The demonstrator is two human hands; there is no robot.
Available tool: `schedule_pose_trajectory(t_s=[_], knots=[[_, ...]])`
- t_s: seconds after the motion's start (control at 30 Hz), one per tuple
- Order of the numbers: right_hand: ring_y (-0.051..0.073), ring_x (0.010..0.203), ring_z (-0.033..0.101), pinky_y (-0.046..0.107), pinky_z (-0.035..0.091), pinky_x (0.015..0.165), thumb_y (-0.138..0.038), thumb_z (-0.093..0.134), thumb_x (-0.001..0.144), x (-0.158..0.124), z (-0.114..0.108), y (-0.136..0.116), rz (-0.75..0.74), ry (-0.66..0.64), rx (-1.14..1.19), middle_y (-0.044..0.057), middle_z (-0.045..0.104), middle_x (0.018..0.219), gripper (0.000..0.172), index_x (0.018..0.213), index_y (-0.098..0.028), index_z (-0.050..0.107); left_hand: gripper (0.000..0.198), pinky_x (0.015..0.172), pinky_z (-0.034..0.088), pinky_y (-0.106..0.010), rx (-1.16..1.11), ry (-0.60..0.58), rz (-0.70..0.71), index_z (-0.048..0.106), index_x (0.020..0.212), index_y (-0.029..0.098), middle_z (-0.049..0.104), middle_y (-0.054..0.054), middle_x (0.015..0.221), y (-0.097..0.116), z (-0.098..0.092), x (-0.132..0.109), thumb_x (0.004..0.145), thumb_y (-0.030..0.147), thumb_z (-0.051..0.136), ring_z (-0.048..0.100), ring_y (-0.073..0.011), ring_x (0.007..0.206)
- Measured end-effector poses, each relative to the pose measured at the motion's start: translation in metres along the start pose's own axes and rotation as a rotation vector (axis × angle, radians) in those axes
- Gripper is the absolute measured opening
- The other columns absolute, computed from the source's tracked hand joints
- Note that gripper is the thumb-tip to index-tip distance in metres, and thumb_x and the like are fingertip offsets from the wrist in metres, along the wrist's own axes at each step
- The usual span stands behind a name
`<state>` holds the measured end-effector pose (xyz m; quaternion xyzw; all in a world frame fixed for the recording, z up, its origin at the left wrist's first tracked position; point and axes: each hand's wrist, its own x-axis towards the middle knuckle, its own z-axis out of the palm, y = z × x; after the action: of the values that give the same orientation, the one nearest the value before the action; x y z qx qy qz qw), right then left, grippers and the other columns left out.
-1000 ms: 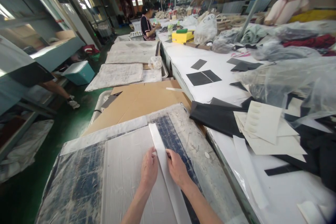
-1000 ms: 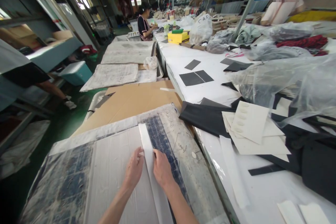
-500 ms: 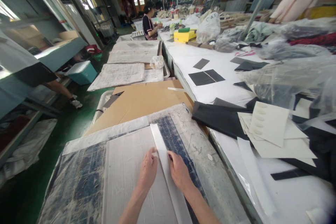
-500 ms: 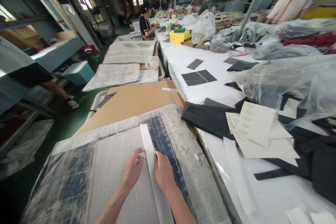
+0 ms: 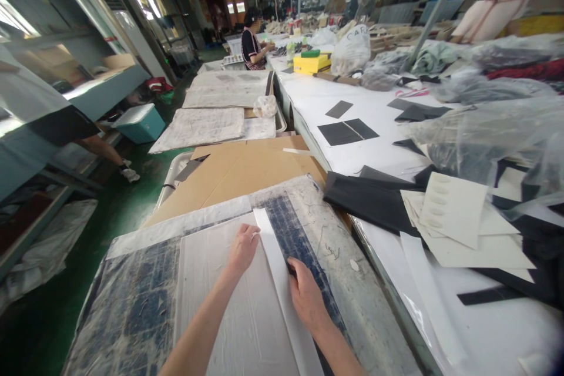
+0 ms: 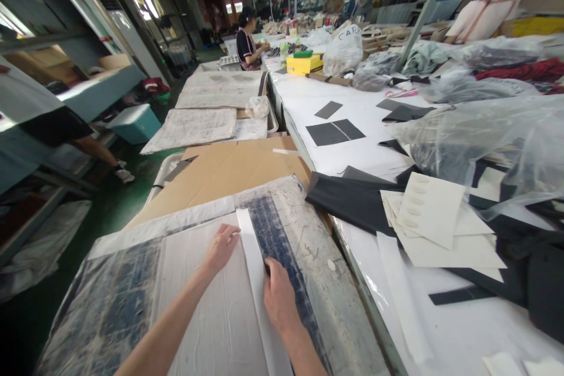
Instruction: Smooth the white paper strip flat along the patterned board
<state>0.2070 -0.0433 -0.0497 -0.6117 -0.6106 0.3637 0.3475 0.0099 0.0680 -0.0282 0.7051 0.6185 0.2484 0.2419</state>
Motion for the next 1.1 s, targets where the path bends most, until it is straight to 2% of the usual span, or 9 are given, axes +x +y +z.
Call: schedule_pose_trajectory(t_s=[0.23,0.43,0.63,0.83,0.9,1.03,1.1], knots=[[0.027,0.121,0.057,0.047,0.047,0.106,-0.012,0.039,0.087,-0.003,0.002,0.002,-0.008,0.015,-0.018,0.014,0.063,0.128,0.041,0.123,-0.014,0.058,0.013,0.086,0.047,-0.037,0.072,-0.052,-0.012,0.067,0.088,0.020,0.058,-0.006,0.095,-0.003,0.007,0.019,0.086,0.020,0.054,0.059,-0.0206,0.091],[0.026,0.119,0.059,0.045,0.047,0.105,-0.011,0.041,0.086,-0.002,0.002,0.002,0.000,0.014,-0.031,0.014,0.064,0.127,0.040,0.121,-0.014,0.059,0.005,0.082,0.047,-0.038,0.118,-0.095,-0.046,0.063,0.087,0.016,0.058,-0.003,0.092,-0.004,0.008,0.026,0.086,0.020,0.060,0.057,-0.0195,0.089],[0.026,0.120,0.058,0.043,0.048,0.104,-0.008,0.041,0.083,-0.001,0.001,-0.001,0.010,0.019,-0.040,0.013,0.065,0.127,0.042,0.119,-0.015,0.061,0.007,0.079,0.047,-0.037,0.102,-0.133,-0.034,0.061,0.079,0.016,0.057,-0.001,0.085,-0.003,0.006,0.030,0.086,0.019,0.060,0.056,-0.0176,0.082],[0.025,0.121,0.057,0.042,0.047,0.105,-0.008,0.041,0.085,-0.003,0.001,-0.002,0.014,0.019,-0.041,0.011,0.064,0.128,0.041,0.120,-0.017,0.060,0.008,0.091,0.044,-0.037,-0.006,-0.115,0.073,0.059,0.079,0.020,0.056,-0.005,0.096,0.005,-0.001,0.024,0.080,0.014,0.054,0.056,-0.0201,0.095],[0.025,0.121,0.057,0.041,0.046,0.106,-0.008,0.041,0.085,-0.003,0.001,-0.002,0.010,0.018,-0.037,0.011,0.063,0.128,0.041,0.120,-0.017,0.060,0.007,0.086,0.045,-0.034,-0.053,-0.117,0.073,0.057,0.077,0.021,0.058,-0.004,0.092,0.005,-0.001,0.022,0.080,0.016,0.052,0.057,-0.0184,0.088],[0.025,0.121,0.057,0.042,0.046,0.106,-0.009,0.040,0.086,-0.002,0.001,-0.001,0.005,0.023,-0.032,0.011,0.064,0.127,0.040,0.120,-0.017,0.060,0.004,0.067,0.044,-0.029,-0.133,-0.129,-0.026,0.055,0.081,0.021,0.055,0.003,0.069,0.000,0.001,0.020,0.080,0.023,0.052,0.054,-0.0142,0.064],[0.024,0.121,0.058,0.042,0.047,0.106,-0.008,0.041,0.085,-0.002,0.001,-0.001,0.005,0.028,-0.031,0.011,0.064,0.126,0.041,0.120,-0.019,0.060,0.016,0.064,0.043,-0.028,-0.164,-0.125,-0.073,0.055,0.092,0.021,0.054,0.006,0.065,-0.002,0.004,0.021,0.078,0.028,0.057,0.054,-0.0134,0.062]])
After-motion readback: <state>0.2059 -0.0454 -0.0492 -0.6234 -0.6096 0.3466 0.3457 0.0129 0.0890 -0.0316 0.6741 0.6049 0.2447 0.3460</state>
